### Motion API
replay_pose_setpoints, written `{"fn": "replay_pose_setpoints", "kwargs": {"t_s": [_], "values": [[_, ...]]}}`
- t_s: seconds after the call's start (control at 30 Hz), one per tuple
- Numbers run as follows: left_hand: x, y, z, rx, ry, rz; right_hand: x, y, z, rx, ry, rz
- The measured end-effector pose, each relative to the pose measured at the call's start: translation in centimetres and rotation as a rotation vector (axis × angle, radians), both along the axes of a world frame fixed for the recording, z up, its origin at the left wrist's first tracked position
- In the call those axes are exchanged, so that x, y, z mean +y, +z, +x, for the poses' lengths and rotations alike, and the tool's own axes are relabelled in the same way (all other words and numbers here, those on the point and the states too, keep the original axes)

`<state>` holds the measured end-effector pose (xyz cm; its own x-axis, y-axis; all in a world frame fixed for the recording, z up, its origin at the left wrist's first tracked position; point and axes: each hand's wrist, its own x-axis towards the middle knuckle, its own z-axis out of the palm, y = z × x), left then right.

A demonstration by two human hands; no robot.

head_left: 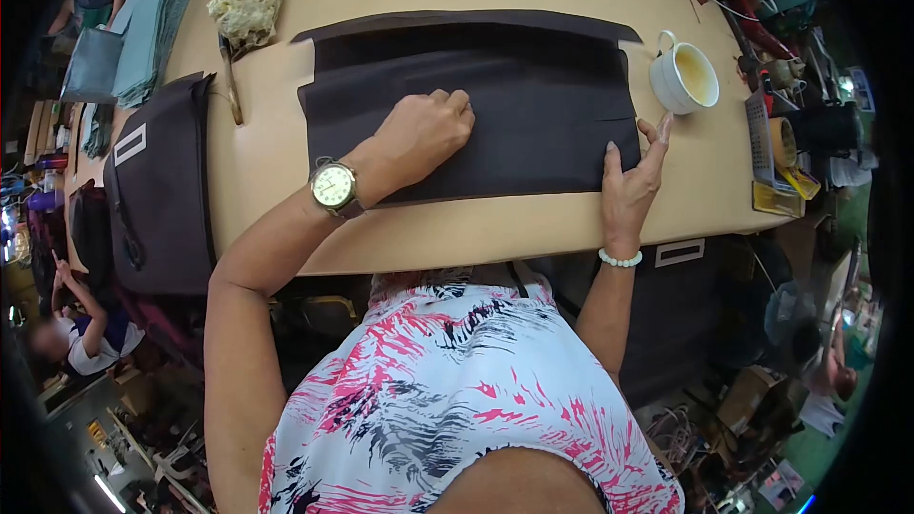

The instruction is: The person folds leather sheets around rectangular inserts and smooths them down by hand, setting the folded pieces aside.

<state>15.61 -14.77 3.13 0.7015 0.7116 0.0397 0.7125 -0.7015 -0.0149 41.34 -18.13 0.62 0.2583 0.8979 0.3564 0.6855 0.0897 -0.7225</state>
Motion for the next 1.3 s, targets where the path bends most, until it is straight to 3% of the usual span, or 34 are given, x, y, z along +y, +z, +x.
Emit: {"fn": "replay_pose_setpoints", "kwargs": {"t_s": [0.17,0.27,0.57,0.73,0.9,1.03,1.13,1.23,1.3], "values": [[-0.1,-1.0,0.2,0.036,0.002,0.059,0.0,-0.5,0.2,0.014,0.005,0.010],[-0.5,1.0,0.2,-0.025,0.069,-0.127,0.0,-0.6,0.3,0.007,0.008,0.021],[0.0,-1.0,0.3,0.025,0.036,0.010,0.0,-0.7,0.4,0.000,0.015,0.041],[6.5,2.7,-1.3,-0.335,0.160,0.076,0.1,-0.8,0.5,-0.002,0.005,0.029],[15.4,0.8,-3.2,-0.178,0.291,0.082,0.0,0.1,-0.1,0.024,-0.025,-0.014],[16.5,-1.7,-2.8,-0.265,0.322,0.086,0.0,0.4,-0.2,0.007,-0.050,-0.046],[14.7,-1.0,-3.9,-0.442,0.269,0.445,0.2,0.8,0.2,0.032,-0.006,-0.117],[9.9,0.9,-6.4,-0.513,0.549,0.494,1.9,3.4,0.1,0.074,-0.003,-0.397],[5.9,1.1,-8.5,-0.456,0.822,0.438,3.3,3.3,0.2,-0.080,-0.002,-0.299]]}}
